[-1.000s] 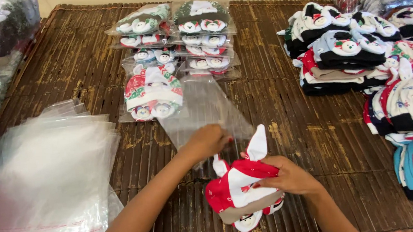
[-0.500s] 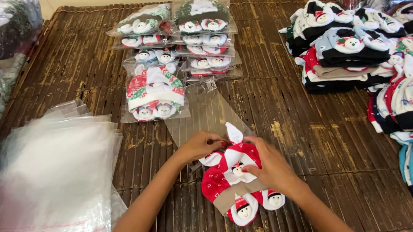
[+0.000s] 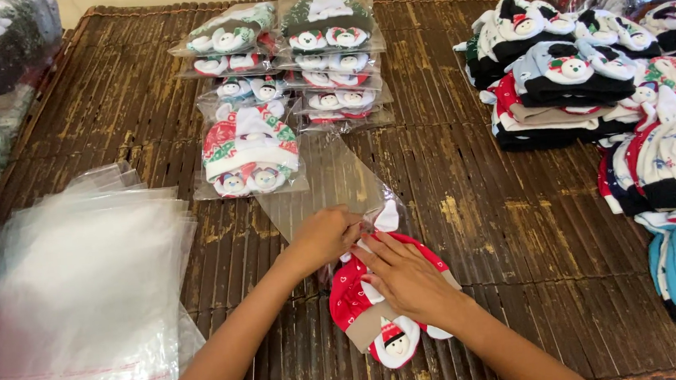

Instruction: Packaging small textile items like socks and hats into plastic bags and stacking them

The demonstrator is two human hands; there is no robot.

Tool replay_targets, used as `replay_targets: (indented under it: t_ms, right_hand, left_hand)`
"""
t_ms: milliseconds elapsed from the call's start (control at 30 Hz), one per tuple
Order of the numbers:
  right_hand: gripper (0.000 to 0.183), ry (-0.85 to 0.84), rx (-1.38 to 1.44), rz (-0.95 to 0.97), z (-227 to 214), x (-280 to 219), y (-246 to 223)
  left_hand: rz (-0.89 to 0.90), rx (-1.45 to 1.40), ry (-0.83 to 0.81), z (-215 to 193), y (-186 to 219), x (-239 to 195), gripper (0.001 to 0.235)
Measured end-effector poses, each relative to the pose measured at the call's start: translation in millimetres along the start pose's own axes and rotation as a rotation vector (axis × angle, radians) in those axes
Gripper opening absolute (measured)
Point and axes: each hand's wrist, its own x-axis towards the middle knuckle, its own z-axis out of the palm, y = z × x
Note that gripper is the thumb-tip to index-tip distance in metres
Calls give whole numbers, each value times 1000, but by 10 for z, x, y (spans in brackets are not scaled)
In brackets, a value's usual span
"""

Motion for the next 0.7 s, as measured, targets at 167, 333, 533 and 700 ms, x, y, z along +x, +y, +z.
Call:
replay_targets:
  t_ms: [167,333,533,700]
  right_hand:
    - [42,-26,-85,9,-142,171,-125]
    - [36,-66,-161,45,103,293,53]
    - [42,-70,21,56,527,283,432]
    - [41,-67,154,-7,807,153,591]
  left_hand:
    - [-41,233,-6,-354,401,-23,22]
    - [53,390,98,-325,521,-44,30]
    - [263,417,342,71,424,-151,29]
    - [491,474,481,163,603,-298,27]
